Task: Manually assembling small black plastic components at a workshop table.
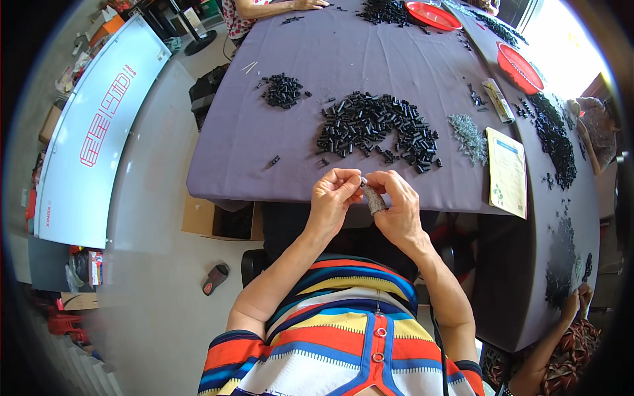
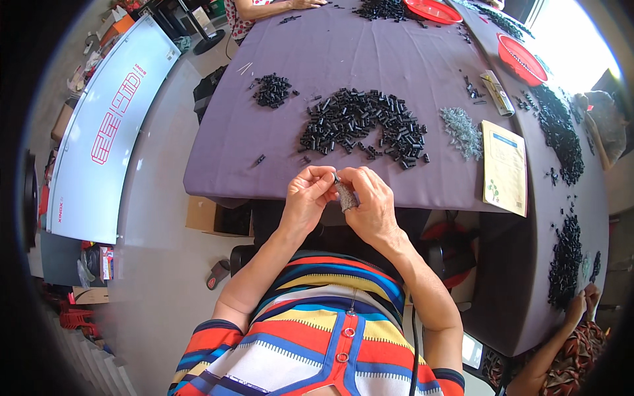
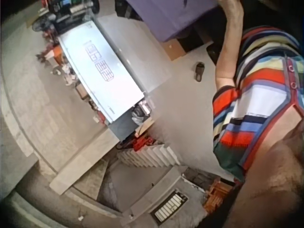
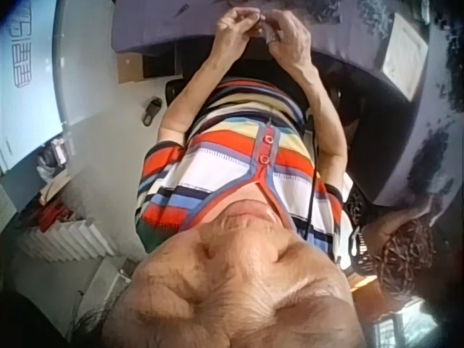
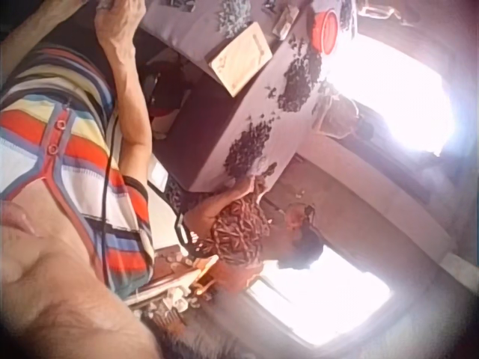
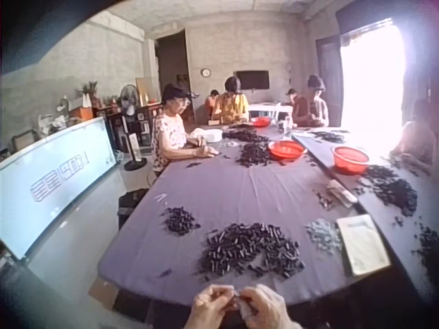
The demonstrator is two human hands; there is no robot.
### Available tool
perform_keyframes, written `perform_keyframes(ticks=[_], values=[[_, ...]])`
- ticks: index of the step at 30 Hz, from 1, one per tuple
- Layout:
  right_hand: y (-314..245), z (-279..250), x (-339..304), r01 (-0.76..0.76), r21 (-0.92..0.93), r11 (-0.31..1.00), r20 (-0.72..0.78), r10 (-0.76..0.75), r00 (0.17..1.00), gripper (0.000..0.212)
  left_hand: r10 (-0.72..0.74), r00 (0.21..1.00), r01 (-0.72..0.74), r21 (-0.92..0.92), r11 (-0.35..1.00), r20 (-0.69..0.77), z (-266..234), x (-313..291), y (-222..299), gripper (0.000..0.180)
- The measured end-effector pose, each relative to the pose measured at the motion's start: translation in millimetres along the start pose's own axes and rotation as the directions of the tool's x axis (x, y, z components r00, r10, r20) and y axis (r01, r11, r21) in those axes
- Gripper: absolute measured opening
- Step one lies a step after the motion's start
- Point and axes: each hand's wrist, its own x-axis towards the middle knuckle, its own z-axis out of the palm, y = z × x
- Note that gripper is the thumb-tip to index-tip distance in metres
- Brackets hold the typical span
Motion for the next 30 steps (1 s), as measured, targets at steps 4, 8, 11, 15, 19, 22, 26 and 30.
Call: perform_keyframes(ticks=[4, 8, 11, 15, 19, 22, 26, 30], values=[[2, 2, -2, 0.009, -0.014, 1.0, 0.017, -0.009, 1.0, 0.031, -0.03, 0.999, 0.028, -0.048, 0.998, -0.042, 0, -1, -1, 0.008], [5, 2, -3, 0.0, -0.014, 1.0, 0.022, 0.001, 1.0, 0.032, -0.04, 0.999, 0.038, -0.039, 0.999, -0.036, -3, 0, -5, 0.008], [6, 1, -3, -0.013, -0.02, 1.0, 0.024, 0.013, 1.0, 0.033, -0.033, 0.999, 0.033, -0.005, 0.999, -0.019, -2, 0, -8, 0.009], [11, 2, -5, -0.034, -0.007, 0.999, 0.019, 0.034, 0.999, 0.036, -0.026, 1.0, 0.027, 0.034, 0.999, -0.011, -3, 0, -9, 0.009], [8, -2, -3, -0.173, 0.064, 0.983, 0.055, 0.17, 0.984, 0.034, -0.041, 0.998, 0.038, 0.071, 0.997, 0.036, -6, 1, -8, 0.007], [14, -2, -3, -0.276, 0.087, 0.957, 0.089, 0.269, 0.959, 0.035, -0.074, 0.993, 0.07, 0.045, 0.997, 0.094, -6, 0, 0, 0.005], [16, 6, 4, -0.254, 0.049, 0.966, 0.108, 0.248, 0.963, 0.033, -0.004, 0.999, 0.003, -0.02, 1.0, -0.038, -11, 7, 16, 0.005], [26, 16, 15, -0.224, 0.023, 0.974, 0.156, 0.218, 0.963, 0.029, 0.138, 0.976, -0.16, -0.127, 0.979, -0.168, -41, 22, 44, 0.007]])
